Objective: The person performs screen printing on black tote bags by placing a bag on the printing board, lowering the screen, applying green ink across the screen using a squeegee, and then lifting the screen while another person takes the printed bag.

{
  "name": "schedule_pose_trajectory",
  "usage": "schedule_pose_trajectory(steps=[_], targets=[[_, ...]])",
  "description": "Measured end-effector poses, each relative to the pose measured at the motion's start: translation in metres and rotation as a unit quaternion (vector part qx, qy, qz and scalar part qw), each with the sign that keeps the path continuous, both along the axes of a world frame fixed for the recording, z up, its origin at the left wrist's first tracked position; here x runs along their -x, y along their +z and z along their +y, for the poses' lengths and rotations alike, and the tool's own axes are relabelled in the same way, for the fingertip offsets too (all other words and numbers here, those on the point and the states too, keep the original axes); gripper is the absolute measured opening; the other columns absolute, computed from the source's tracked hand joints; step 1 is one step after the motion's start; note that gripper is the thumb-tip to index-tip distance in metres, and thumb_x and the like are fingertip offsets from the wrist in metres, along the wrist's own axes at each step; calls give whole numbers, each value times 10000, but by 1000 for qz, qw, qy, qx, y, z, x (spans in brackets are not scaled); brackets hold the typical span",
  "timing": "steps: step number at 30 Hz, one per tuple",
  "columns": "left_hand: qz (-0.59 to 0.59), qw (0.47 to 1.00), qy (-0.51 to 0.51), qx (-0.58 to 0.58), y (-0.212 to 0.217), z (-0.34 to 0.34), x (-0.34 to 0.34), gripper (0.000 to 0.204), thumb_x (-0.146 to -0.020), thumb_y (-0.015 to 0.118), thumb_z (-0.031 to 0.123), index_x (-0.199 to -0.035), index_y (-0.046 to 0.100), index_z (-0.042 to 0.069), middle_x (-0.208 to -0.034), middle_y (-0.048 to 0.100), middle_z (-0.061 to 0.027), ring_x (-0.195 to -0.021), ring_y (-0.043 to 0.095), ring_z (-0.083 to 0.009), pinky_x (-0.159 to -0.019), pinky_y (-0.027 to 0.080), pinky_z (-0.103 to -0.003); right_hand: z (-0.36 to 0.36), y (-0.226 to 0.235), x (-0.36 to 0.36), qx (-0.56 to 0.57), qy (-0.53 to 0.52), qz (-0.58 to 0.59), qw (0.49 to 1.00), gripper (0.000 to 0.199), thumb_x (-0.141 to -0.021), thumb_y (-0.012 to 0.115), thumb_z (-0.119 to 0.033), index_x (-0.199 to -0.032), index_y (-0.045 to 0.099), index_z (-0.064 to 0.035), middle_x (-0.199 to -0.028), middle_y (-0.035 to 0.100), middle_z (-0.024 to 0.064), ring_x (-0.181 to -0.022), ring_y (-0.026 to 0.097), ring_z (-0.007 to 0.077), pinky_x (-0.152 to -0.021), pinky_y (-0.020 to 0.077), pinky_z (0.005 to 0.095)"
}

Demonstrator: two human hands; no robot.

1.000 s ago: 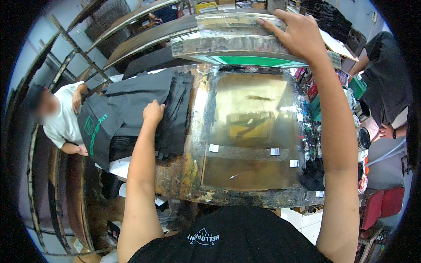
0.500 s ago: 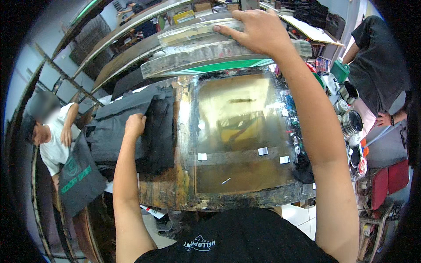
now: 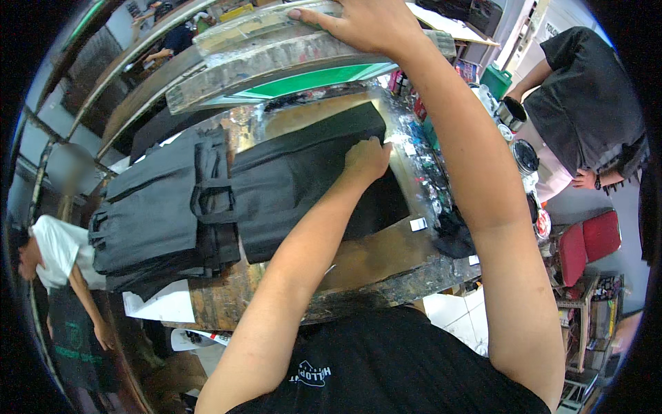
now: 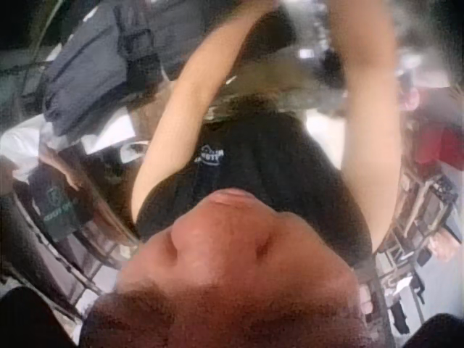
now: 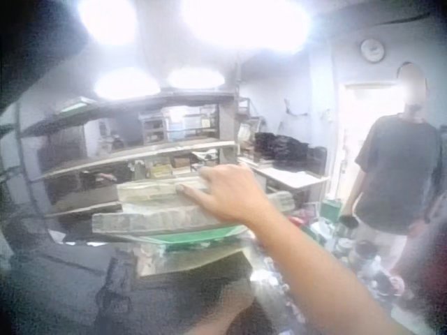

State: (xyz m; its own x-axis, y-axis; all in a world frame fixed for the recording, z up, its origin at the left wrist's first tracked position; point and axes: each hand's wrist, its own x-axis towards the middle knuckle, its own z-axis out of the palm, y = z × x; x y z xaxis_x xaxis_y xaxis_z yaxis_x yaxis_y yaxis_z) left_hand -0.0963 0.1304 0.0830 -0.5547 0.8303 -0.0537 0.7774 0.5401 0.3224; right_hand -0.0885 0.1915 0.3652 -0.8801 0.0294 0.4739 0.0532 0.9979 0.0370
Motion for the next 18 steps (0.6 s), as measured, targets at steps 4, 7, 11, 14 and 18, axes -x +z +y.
schedule_pose_trajectory(steps=[4,7,11,14,18], targets=[[16,995,52,-90,-63,-13,-23,698,-983,482,656,-1342,655,82,-1464,569,-187,-1363,514,-427,-1176,359,-554,-7,-2,0,-20,4,34,999,830,-986,217,-823,-900,601,-93,-798,607,45,-768,578,153,-852,514,422],[51,987,-55,-141,-83,-50,-3,695,-959,532,671,-1352,664,113,-1517,519,-153,-1430,443,-405,-1242,269,-541,-6,1,1,-7,-11,-1,1000,838,-981,211,-831,-908,608,-96,-791,602,42,-745,567,145,-804,520,387],[157,935,194,-251,-72,-94,53,502,-966,653,448,-1199,694,5,-1241,671,-231,-1181,603,-432,-1031,457,-504,-3,1,0,10,9,3,1000,840,-978,213,-834,-918,615,-98,-796,608,40,-733,571,134,-719,526,338],[175,943,277,-63,-85,-110,81,760,-965,554,631,-1418,570,21,-1457,514,-279,-1383,432,-471,-1149,323,-589,-4,2,5,35,23,-1,999,843,-982,222,-828,-935,628,-91,-806,622,44,-726,573,123,-657,513,308],[140,954,266,10,-97,-106,96,916,-961,431,742,-1570,407,59,-1635,312,-246,-1517,254,-462,-1221,160,-633,2,4,5,31,38,-10,999,862,-989,237,-814,-1010,664,-67,-867,681,75,-769,614,135,-666,528,318]])
